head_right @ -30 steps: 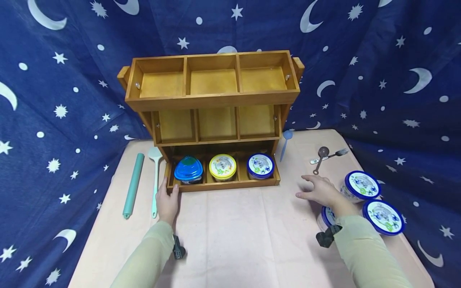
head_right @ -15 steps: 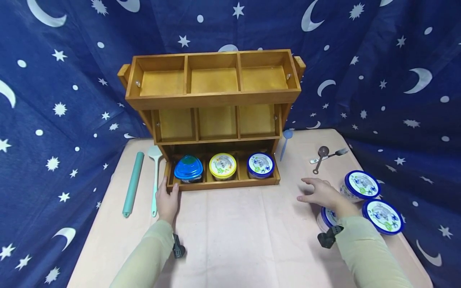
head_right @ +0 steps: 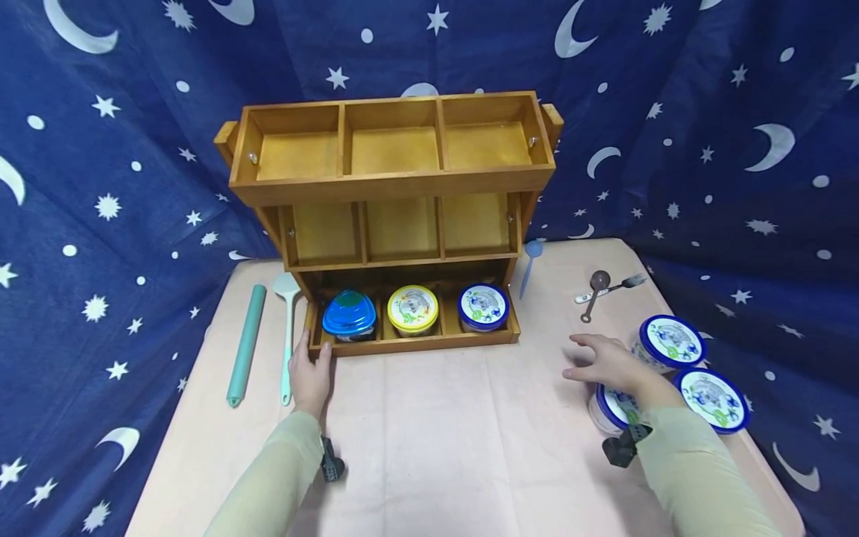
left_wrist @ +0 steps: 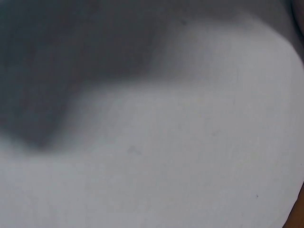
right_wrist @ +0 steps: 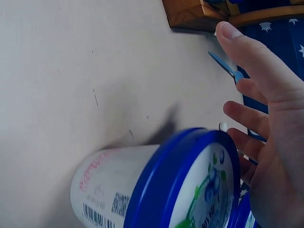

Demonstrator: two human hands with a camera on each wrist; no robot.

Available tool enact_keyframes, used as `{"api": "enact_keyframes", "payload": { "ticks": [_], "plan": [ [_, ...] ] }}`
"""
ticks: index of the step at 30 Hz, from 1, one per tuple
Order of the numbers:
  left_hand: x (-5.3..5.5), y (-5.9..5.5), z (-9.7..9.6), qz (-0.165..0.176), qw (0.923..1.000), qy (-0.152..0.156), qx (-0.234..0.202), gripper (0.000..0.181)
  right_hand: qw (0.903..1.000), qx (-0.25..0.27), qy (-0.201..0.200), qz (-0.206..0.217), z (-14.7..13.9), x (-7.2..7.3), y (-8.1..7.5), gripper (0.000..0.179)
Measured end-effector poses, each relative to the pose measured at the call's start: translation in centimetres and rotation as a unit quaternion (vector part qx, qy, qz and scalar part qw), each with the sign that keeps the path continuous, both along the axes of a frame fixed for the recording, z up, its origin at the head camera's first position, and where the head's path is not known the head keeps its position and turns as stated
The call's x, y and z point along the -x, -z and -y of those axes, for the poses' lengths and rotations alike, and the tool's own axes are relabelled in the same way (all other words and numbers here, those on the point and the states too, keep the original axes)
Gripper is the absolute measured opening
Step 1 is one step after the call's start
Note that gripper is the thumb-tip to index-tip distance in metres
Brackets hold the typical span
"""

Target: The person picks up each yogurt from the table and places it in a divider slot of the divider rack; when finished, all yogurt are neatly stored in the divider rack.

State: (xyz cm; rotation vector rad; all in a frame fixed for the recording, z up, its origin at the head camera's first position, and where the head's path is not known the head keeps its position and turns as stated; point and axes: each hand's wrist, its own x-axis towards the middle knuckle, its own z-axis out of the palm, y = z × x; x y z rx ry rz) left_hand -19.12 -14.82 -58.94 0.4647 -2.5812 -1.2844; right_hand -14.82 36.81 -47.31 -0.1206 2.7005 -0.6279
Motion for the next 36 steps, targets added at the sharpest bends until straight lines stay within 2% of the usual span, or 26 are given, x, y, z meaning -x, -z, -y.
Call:
{"api": "enact_keyframes", "payload": {
  "ticks": [12, 19, 27, 36],
  "plan": [
    [-0.1, 0.0, 0.0, 0.001, 1.0, -0.002, -0.008, 0.065, 0.9999, -0.01, -0.002, 0.009, -1.2, -1.2, -0.5, 0.09],
    [-0.1, -0.1, 0.0, 0.006, 0.9999, -0.004, -0.007, 0.067, 0.9997, -0.017, -0.011, 0.014, -1.8, -1.5, -0.4, 0.089],
    [-0.1, -0.1, 0.1, -0.003, 1.0, 0.004, -0.007, 0.064, 0.9995, -0.018, -0.018, 0.02, -2.5, -2.4, -0.1, 0.085],
    [-0.2, -0.3, 0.1, 0.009, 0.9999, 0.003, -0.011, 0.066, 0.9994, -0.016, -0.006, 0.03, -2.6, -2.5, 0.5, 0.084]
  ]
}}
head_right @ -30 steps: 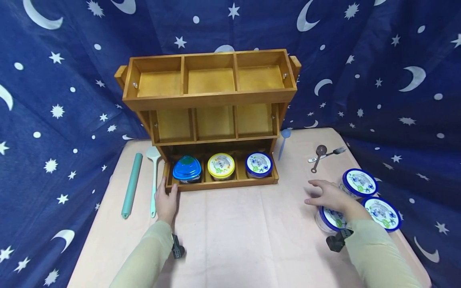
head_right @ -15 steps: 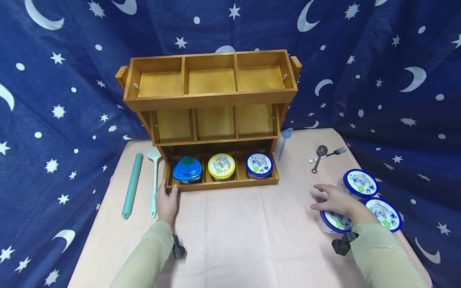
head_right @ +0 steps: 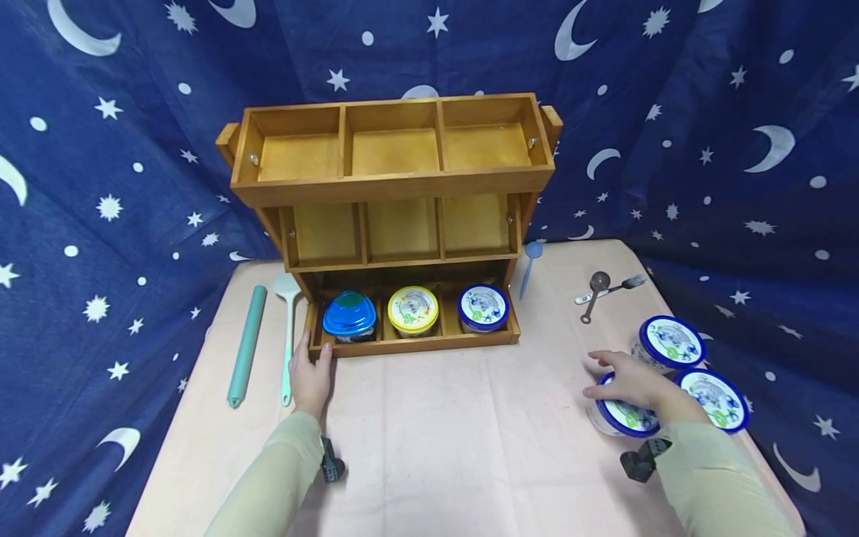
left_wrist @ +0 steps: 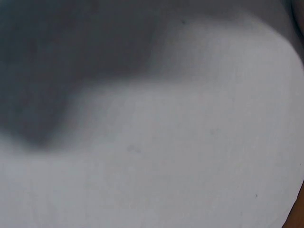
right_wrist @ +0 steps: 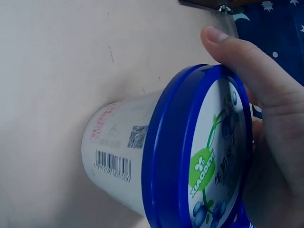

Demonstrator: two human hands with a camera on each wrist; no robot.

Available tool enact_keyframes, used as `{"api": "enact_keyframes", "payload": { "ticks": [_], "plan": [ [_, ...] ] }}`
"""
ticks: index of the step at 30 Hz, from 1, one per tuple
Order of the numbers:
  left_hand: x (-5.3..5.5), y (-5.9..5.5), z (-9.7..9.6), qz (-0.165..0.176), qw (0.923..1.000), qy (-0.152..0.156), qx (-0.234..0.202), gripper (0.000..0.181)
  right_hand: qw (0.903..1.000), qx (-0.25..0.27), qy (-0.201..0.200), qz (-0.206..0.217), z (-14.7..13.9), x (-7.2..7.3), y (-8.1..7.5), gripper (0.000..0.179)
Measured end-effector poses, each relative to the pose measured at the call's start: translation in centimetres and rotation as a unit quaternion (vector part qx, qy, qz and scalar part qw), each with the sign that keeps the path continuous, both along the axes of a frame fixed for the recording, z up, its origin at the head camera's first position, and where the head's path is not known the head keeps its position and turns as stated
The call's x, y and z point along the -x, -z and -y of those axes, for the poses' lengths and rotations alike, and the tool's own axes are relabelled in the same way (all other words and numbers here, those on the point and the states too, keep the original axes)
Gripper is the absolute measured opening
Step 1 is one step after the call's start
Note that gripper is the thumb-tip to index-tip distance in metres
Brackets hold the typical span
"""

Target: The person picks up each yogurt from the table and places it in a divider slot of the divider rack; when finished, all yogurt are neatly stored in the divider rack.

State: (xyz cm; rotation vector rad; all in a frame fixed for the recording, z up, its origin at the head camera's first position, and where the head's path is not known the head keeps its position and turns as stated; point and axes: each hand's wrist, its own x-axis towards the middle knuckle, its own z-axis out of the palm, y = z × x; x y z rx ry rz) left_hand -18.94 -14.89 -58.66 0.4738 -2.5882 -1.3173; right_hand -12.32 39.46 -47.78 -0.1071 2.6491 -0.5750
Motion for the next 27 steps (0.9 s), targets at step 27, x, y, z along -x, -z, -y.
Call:
{"api": "enact_keyframes", "payload": {
  "ticks": [27],
  "plan": [
    [0.2, 0.1, 0.1, -0.001, 1.0, -0.001, -0.004, 0.067, 0.9992, -0.001, -0.004, -0.04, 4.4, 3.9, 0.0, 0.09]
  ]
}}
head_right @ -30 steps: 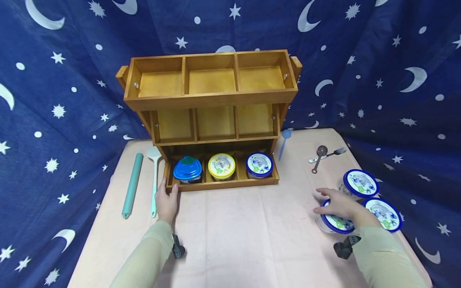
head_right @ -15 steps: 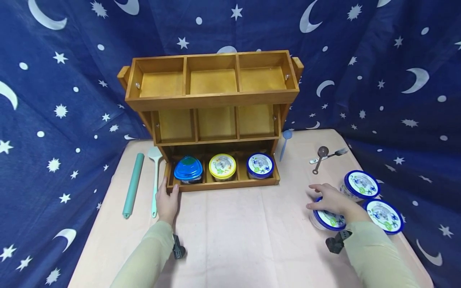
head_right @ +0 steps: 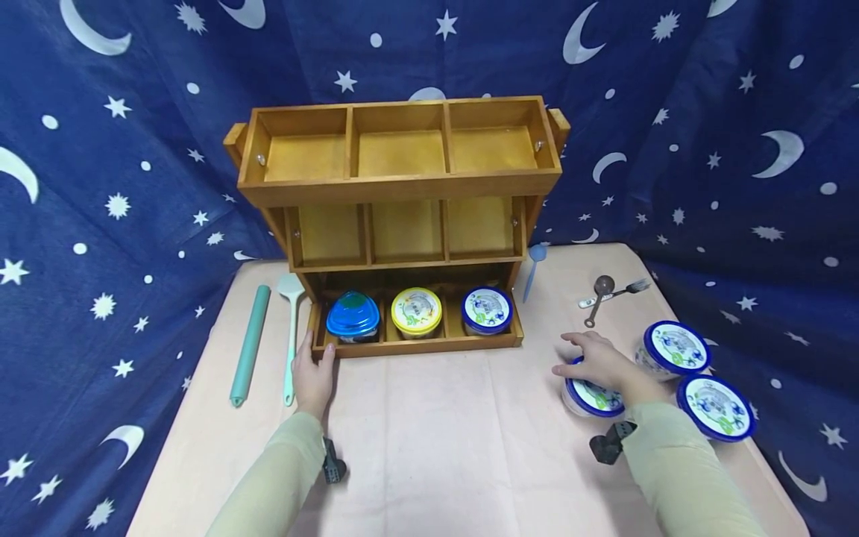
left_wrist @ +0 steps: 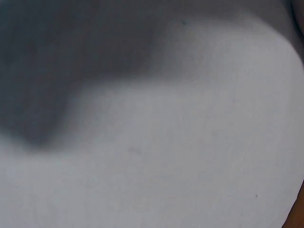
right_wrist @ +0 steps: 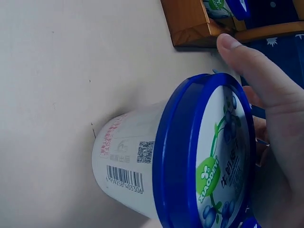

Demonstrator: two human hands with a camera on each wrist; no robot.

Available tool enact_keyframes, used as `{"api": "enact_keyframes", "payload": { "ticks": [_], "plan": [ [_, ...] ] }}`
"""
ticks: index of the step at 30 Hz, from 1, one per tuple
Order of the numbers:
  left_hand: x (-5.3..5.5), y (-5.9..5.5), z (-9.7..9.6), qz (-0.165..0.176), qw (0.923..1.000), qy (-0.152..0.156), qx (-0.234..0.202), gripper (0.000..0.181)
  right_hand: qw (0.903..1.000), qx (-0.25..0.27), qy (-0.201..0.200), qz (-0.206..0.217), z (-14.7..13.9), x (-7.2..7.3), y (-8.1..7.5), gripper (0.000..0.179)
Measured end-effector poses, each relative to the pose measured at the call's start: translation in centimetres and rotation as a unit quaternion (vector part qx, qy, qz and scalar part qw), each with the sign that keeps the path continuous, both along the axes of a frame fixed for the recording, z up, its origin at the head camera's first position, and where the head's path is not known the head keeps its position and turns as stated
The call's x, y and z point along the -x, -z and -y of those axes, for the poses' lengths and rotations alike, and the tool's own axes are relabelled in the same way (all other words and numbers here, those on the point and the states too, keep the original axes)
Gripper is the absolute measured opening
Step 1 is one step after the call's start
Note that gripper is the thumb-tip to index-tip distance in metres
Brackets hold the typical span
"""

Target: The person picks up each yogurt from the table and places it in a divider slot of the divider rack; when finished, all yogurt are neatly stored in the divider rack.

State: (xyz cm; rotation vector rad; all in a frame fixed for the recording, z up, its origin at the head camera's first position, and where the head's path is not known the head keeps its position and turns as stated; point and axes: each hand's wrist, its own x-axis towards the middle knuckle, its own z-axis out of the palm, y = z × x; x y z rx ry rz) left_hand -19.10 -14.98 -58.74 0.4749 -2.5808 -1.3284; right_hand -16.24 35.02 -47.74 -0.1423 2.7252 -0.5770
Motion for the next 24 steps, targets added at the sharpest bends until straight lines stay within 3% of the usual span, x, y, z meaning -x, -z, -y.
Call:
{"api": "enact_keyframes", "payload": {
  "ticks": [9, 18, 24],
  "plan": [
    [0.0, 0.3, 0.0, 0.001, 1.0, 0.0, 0.003, 0.069, 0.9997, 0.016, 0.014, -0.015, -1.0, -0.7, -0.2, 0.09],
    [-0.1, 0.0, -0.1, 0.004, 1.0, 0.001, -0.003, 0.068, 0.9994, 0.017, 0.026, 0.013, -2.5, -2.4, 0.0, 0.092],
    [0.0, 0.0, -0.1, 0.011, 0.9999, -0.001, -0.002, 0.067, 0.9994, 0.024, 0.021, 0.009, -3.0, -3.1, 0.0, 0.093]
  ]
}}
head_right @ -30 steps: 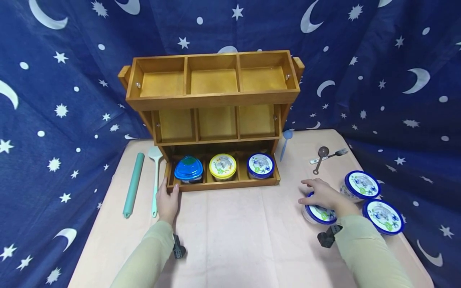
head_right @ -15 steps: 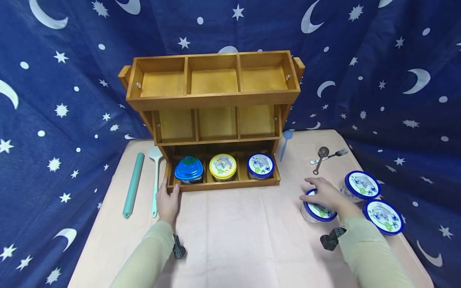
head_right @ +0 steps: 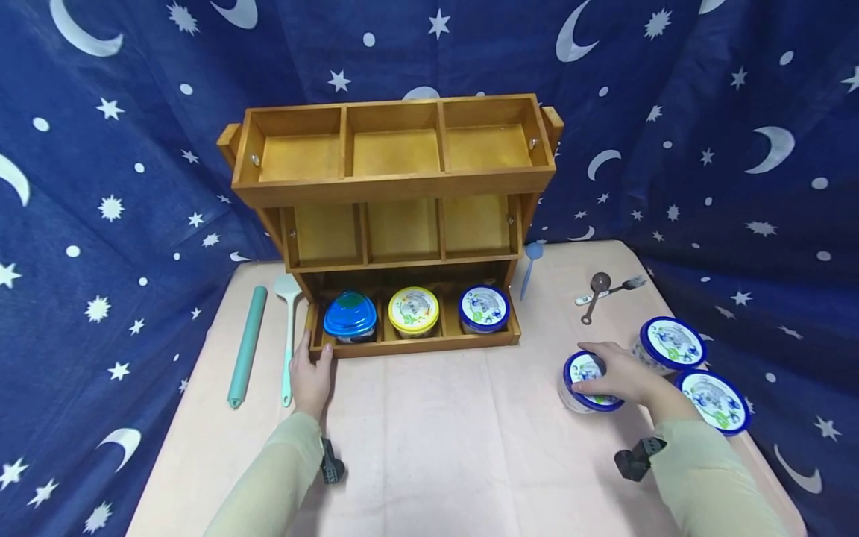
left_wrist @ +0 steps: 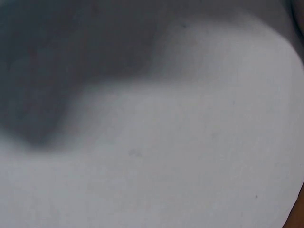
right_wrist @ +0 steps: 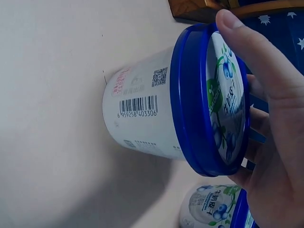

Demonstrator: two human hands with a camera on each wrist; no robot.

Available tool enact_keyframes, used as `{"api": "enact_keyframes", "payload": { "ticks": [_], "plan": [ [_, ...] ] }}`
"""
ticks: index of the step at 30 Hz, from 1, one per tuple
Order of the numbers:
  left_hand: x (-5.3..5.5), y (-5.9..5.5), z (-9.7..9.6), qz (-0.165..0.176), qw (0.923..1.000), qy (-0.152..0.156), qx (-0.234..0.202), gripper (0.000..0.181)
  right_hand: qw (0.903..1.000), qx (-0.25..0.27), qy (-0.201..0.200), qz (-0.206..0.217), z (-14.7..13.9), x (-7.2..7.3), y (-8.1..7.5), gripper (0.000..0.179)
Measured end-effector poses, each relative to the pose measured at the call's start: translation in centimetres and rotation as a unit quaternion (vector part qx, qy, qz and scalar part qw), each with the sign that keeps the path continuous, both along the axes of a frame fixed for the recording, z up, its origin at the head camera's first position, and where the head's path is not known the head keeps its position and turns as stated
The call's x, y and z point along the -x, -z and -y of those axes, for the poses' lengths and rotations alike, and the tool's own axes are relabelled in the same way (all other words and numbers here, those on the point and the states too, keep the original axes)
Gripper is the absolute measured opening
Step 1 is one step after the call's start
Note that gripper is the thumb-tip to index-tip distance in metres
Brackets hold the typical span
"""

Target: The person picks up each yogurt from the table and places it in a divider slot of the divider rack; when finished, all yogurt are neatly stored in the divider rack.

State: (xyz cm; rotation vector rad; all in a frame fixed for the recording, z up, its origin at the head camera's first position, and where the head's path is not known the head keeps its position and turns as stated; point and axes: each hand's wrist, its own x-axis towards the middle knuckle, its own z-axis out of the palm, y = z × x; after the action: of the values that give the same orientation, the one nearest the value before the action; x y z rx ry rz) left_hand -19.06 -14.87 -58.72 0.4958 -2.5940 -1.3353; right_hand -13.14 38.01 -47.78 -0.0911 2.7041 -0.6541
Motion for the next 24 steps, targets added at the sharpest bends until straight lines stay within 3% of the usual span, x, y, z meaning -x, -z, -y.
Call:
{"api": "enact_keyframes", "payload": {
  "ticks": [8, 16, 24],
  "plan": [
    [0.0, 0.0, -0.1, -0.003, 1.0, -0.001, 0.002, 0.066, 0.9994, 0.003, -0.021, -0.027, -0.1, -0.7, -0.3, 0.103],
    [0.0, 0.3, -0.1, -0.008, 1.0, 0.002, 0.005, 0.069, 0.9968, -0.031, -0.06, -0.044, 0.1, -1.3, -0.4, 0.114],
    [-0.1, 0.6, 0.1, -0.021, 0.9998, 0.004, 0.005, 0.071, 0.9952, -0.052, -0.033, -0.077, 0.4, -0.9, -0.7, 0.106]
  ]
}}
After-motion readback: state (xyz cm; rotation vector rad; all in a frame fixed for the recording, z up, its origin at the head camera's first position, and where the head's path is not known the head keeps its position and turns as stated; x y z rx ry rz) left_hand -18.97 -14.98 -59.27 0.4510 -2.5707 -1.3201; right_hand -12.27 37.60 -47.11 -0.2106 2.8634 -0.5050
